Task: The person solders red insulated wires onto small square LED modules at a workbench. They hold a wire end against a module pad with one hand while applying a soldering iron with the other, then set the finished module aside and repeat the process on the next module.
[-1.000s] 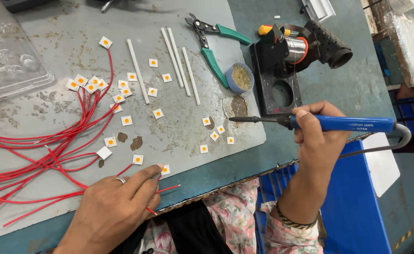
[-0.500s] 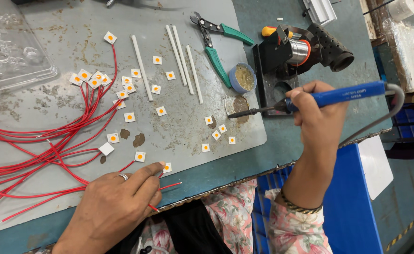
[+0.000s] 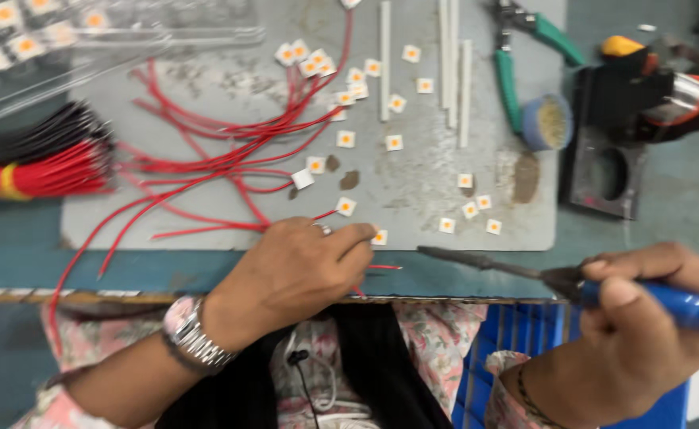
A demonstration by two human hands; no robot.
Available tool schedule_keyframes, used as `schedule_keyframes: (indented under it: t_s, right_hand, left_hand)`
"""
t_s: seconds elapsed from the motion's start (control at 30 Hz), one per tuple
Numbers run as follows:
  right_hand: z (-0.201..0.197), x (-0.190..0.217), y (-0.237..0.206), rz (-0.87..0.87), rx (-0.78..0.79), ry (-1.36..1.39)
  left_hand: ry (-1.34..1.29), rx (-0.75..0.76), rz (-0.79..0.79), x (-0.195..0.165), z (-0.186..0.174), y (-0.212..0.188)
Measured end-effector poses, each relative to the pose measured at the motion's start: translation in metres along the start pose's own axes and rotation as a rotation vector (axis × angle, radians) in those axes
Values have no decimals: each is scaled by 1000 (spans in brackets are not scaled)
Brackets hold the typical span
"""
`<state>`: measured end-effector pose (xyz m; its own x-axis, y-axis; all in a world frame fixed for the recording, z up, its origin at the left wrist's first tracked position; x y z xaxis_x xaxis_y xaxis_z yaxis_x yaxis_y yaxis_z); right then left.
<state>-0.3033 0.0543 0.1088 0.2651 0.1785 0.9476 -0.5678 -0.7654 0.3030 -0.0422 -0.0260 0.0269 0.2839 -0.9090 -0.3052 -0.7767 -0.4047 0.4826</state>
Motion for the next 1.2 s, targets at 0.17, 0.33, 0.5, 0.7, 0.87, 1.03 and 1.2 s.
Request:
schedule_keyframes:
  t_s: [0.17,0.33,0.5,0.7,0.87,1.03,1.2]
  right_hand:
    - [31,8,-12,-35,180,-191]
    - [43,11,-1,28,283,-294]
    - [50,9,-4,32,307,-271]
    - [49,8,-4,37,311,-272]
    - [38,6,-5,72,234,-269]
    - [36,4,-2,69,282,-257]
    - [21,-2,-4,44,172,-157]
  left_hand:
    - [14,-48,4,-1,-1,2]
    - [43,-40,12,-1,-2,1]
    - [28,-49,10,-1,-2,1]
    - [24,-57,12,-2,-2,1]
    - [33,-46,13,-1,-2,2]
    - [24,-36,10,-2,-2,2]
    - [-4,-52,0,-1,-3,1]
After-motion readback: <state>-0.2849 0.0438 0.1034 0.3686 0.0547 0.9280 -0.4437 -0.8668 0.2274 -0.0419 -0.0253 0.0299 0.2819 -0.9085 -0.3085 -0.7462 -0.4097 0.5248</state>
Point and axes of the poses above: each hand's wrist, its own y-axis towards the middle knuckle, its own z-axis out of the palm, x = y × z, the point moved 5 cm from there along y, towards the middle knuckle, and after that the axes turned 9 degrees about z, right-handed, at the moved point
